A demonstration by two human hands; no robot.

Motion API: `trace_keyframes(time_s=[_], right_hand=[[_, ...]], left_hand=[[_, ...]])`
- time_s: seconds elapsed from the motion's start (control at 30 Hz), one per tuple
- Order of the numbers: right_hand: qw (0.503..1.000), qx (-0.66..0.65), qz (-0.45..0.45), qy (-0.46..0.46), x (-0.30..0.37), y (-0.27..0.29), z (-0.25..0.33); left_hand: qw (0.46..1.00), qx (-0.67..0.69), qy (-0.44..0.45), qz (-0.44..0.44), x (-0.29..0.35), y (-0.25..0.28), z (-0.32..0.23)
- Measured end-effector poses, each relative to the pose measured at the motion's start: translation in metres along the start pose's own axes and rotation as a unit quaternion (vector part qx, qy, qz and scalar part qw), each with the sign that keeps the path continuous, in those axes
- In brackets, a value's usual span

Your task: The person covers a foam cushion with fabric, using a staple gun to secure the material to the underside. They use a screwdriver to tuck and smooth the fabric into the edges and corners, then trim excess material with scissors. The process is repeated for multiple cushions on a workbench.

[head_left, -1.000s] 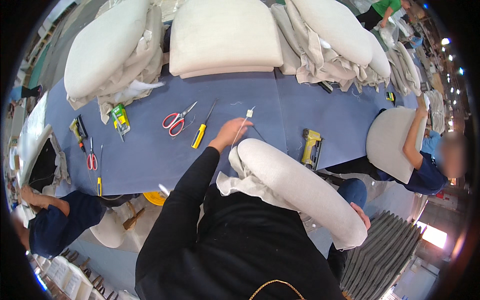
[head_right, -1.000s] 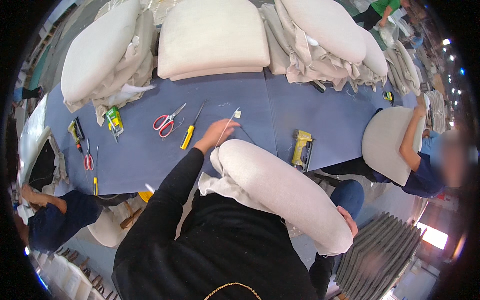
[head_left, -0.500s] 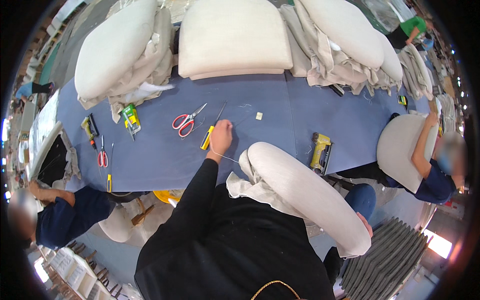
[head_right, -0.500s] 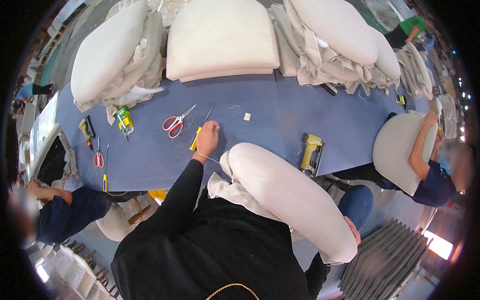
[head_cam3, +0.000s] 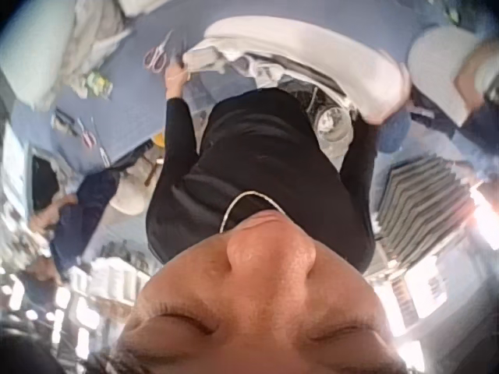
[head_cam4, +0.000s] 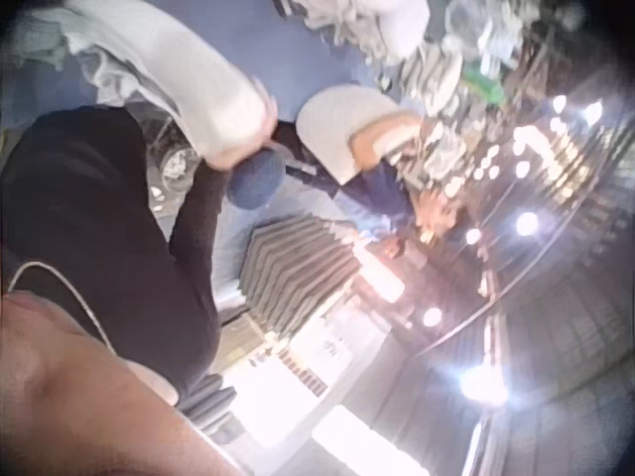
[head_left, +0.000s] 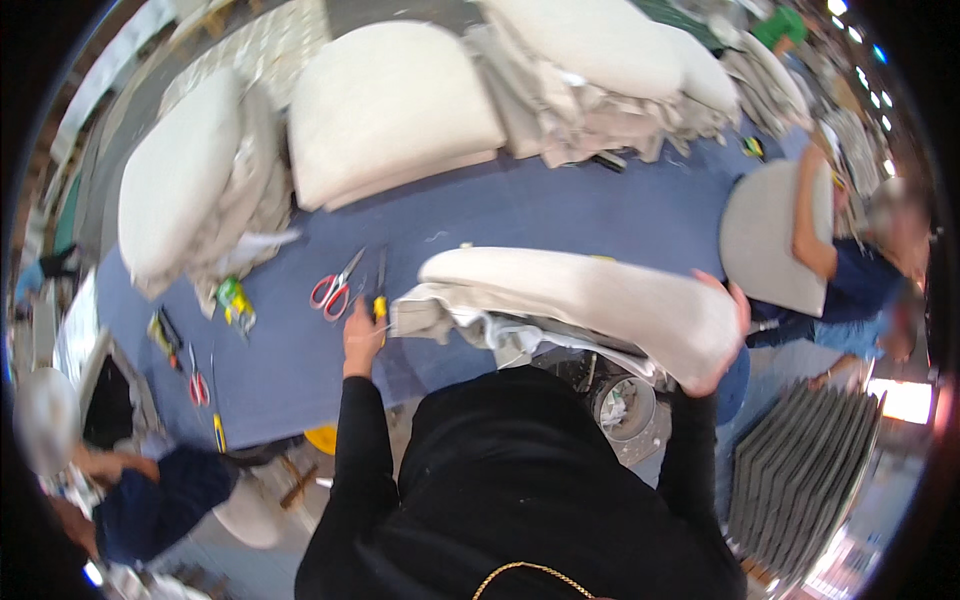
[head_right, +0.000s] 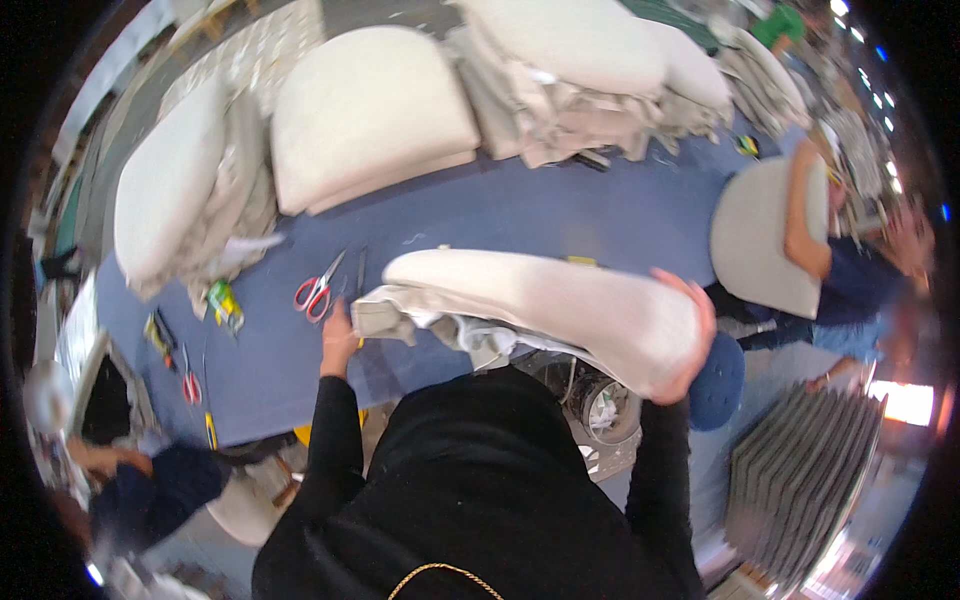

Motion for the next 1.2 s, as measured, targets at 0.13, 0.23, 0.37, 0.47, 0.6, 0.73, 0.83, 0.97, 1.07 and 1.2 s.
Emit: trace_keyframes(time_s=[0.13,0.23,0.37,0.47,0.6,0.73,0.83,0.97,1.07,1.2], right_hand=[[0.967,0.190,0.142,0.094,-0.057,-0.068,0.040],[0.967,0.122,0.201,0.095,-0.081,-0.093,0.042],[0.970,-0.027,0.235,0.059,-0.110,-0.111,0.054],[0.962,-0.021,0.272,0.015,-0.119,-0.137,0.059],[0.961,-0.002,0.274,0.016,-0.128,-0.134,0.045],[0.933,-0.007,0.359,0.033,-0.134,-0.161,0.047],[0.926,-0.013,0.377,0.027,-0.135,-0.181,0.047],[0.930,0.011,0.368,0.009,-0.127,-0.212,0.054],[0.935,0.045,0.351,0.028,-0.117,-0.227,0.071],[0.932,0.062,0.352,0.059,-0.108,-0.242,0.087]], left_hand=[[0.974,-0.118,-0.132,-0.142,0.021,0.005,-0.029],[0.992,-0.081,-0.076,-0.054,0.025,-0.018,-0.009],[0.999,-0.009,-0.033,-0.042,0.017,-0.026,0.026],[0.975,0.185,0.122,0.029,0.017,-0.037,0.088],[0.611,0.741,0.242,0.136,0.059,-0.029,0.014],[0.678,0.720,0.145,-0.021,0.095,0.055,-0.025],[0.747,0.624,0.027,-0.227,0.107,0.121,-0.099],[0.824,0.510,-0.114,-0.218,0.132,0.175,-0.209],[0.881,0.360,-0.204,-0.227,0.150,0.193,-0.264],[0.881,0.345,-0.237,-0.222,0.158,0.198,-0.288]])
Point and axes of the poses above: each hand's wrist, its own x-axis away from the middle knuckle, its own y-axis out of the back of the hand, z = x × y, the point moved 8 cm from there along -x, towards the middle knuckle, and after that the axes turned 3 degrees about -y, right-handed, at the moved point
